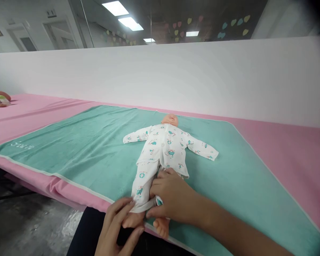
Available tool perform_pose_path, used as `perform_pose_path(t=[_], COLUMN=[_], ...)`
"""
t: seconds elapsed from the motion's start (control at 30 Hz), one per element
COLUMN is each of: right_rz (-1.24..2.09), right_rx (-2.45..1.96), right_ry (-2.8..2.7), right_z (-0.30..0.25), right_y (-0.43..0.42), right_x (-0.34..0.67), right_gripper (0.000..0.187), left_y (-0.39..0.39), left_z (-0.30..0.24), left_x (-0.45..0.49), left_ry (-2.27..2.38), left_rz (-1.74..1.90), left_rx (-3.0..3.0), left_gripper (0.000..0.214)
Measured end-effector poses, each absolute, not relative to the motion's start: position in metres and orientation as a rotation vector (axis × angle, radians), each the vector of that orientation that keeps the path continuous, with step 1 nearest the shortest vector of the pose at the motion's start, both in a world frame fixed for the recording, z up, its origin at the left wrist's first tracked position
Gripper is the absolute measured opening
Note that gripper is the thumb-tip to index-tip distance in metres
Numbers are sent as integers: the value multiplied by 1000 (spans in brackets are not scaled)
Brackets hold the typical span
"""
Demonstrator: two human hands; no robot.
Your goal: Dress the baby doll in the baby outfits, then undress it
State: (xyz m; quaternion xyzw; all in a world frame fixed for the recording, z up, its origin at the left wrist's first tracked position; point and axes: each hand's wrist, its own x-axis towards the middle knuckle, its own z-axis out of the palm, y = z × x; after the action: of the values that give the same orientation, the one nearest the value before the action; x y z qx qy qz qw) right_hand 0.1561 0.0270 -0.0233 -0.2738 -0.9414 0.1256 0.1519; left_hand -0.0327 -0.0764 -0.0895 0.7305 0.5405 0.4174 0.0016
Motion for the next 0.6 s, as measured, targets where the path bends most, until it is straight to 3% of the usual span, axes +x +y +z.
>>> perform_pose_path(t=[0.13, 0.3, 0.47, 0.6], right_rz=[252, 333, 383, 174], right_rx=[-788, -679, -574, -387], right_ry=[-2706, -2598, -2547, -2525], right_z=[-30, -35, -33, -39], right_y=[27, 23, 7, -3], right_x=[147, 151, 151, 143], right_gripper=[19, 15, 16, 6], left_y=[-71, -67, -69, -77], left_z=[-94, -99, -93, -85], left_x=[-23, -3, -10, -27], left_ry=[1794, 1762, 1518, 1518], left_rz=[1354, 1456, 1430, 1430], left_rx=[2241, 2325, 2355, 2248], left_gripper=[59, 67, 58, 44])
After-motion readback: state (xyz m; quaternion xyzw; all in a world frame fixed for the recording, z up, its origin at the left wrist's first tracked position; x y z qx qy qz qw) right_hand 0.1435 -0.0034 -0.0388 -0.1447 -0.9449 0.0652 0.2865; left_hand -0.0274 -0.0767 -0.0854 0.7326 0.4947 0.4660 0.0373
